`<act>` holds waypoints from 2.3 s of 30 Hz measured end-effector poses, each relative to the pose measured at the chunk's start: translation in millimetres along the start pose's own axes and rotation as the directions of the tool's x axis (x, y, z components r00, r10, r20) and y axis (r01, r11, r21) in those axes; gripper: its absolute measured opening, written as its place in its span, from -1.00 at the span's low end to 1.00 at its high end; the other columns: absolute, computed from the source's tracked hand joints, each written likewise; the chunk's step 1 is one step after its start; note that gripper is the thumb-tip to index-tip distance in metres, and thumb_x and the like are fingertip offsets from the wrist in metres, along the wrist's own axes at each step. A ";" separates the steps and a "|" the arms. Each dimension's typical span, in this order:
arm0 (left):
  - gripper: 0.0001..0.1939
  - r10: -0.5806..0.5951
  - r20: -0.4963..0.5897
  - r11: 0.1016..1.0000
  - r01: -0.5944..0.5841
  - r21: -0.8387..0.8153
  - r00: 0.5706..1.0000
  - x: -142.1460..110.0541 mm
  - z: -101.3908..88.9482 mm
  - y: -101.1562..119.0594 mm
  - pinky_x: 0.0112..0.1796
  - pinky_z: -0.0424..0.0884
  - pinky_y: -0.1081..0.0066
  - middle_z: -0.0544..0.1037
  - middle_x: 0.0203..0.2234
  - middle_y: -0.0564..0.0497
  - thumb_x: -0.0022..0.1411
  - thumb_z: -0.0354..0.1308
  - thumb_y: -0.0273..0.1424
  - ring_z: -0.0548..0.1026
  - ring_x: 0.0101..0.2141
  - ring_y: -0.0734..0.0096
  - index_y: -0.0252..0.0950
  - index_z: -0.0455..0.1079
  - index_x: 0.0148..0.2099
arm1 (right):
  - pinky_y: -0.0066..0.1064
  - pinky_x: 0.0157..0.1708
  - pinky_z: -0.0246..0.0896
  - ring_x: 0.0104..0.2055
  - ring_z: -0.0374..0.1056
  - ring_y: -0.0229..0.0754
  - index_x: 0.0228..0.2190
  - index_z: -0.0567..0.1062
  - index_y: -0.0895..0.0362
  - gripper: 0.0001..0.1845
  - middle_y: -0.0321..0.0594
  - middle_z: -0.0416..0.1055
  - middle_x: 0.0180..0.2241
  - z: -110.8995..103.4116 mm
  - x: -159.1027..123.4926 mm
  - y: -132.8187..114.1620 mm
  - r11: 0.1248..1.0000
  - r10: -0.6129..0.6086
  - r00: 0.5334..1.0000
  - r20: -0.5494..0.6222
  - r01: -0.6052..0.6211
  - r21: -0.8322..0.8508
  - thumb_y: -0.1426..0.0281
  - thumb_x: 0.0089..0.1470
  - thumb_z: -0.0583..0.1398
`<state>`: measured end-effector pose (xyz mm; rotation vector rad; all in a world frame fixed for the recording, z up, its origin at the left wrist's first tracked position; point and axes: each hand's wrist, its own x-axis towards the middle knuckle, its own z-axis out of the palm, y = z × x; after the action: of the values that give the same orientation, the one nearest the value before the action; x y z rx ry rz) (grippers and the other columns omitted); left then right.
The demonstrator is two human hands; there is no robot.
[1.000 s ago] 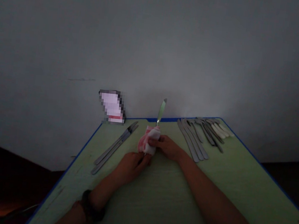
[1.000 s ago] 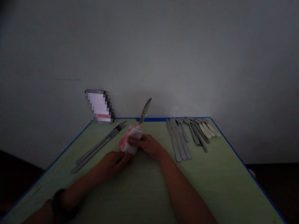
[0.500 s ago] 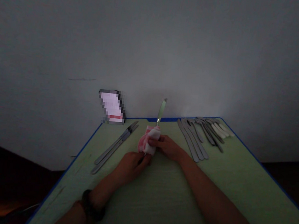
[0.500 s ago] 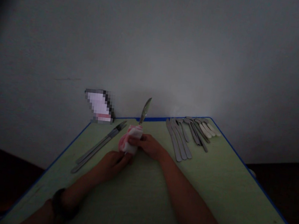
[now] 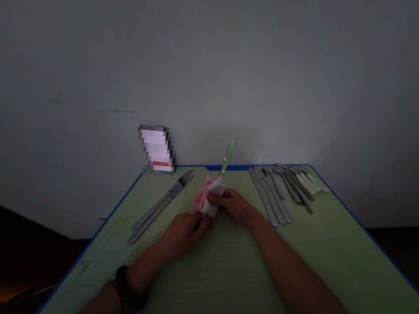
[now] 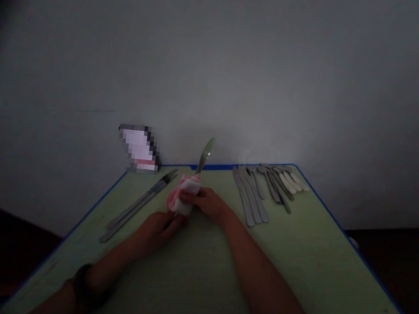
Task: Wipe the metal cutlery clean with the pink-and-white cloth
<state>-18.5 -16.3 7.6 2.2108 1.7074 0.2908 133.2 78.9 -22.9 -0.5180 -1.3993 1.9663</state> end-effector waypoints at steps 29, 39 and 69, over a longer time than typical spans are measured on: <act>-0.62 0.016 -0.030 0.995 -0.013 0.095 0.999 -0.2 2.6 1.4 -0.44 0.20 0.45 0.53 -0.51 -0.04 0.34 -0.22 -0.26 0.49 -0.48 0.38 -0.28 0.33 -0.38 | -0.38 -0.21 0.15 -0.34 0.31 -0.25 -0.46 0.51 0.19 -0.80 -0.25 0.45 -0.40 7.2 -2.5 -7.9 0.983 0.017 0.999 -0.036 -0.010 0.184 0.36 -0.20 0.32; -0.66 -0.042 -0.060 0.999 0.043 0.015 0.997 -0.3 4.5 3.0 -0.42 0.22 0.45 0.54 -0.45 -0.02 0.33 -0.20 -0.21 0.49 -0.44 0.35 -0.26 0.33 -0.26 | -0.41 -0.36 0.13 -0.46 0.25 -0.26 -0.64 0.44 0.18 -0.89 -0.29 0.36 -0.58 5.6 -2.3 -7.1 0.986 -0.028 0.997 -0.077 0.040 0.159 0.53 -0.25 0.11; -0.54 -0.079 -0.014 0.952 0.071 -0.296 0.997 2.5 -2.9 3.5 -0.45 0.24 0.49 0.39 -0.67 0.11 0.30 -0.20 -0.12 0.38 -0.56 0.44 -0.25 0.22 -0.53 | -0.42 -0.40 0.20 -0.46 0.22 -0.27 -0.46 0.37 0.12 -0.75 -0.29 0.33 -0.49 11.6 7.9 -9.2 0.940 -0.041 0.964 -0.263 0.126 0.316 0.19 -0.07 0.21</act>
<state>-15.7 -14.3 11.5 1.9293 1.6353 0.5218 122.6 78.6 -9.8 -0.5207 -0.8955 1.9351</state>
